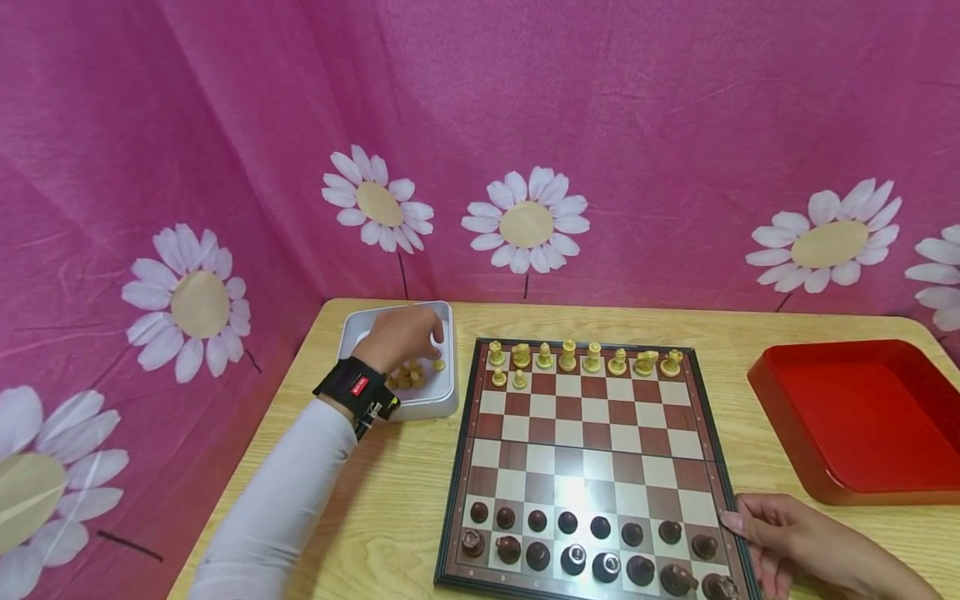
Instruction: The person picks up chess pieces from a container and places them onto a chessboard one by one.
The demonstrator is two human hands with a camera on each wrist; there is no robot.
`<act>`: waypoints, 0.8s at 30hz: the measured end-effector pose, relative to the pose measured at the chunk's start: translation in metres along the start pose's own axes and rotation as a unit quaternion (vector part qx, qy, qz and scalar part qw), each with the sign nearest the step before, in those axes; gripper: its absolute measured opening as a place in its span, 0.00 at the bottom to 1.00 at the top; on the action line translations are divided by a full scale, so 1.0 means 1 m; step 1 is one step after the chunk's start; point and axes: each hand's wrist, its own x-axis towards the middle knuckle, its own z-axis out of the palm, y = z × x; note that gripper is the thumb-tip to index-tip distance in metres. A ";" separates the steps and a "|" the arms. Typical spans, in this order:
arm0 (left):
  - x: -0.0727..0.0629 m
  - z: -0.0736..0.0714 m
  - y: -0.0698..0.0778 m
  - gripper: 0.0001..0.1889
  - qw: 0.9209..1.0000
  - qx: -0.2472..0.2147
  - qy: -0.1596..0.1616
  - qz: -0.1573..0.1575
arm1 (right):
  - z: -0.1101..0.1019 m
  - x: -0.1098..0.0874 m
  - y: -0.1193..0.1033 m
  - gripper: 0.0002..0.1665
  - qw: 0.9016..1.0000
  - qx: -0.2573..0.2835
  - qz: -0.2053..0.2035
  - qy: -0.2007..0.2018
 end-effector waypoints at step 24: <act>0.013 0.009 0.003 0.03 1.000 0.004 -0.011 0.009 | -0.001 -0.001 0.001 0.19 1.000 0.020 -0.006 -0.006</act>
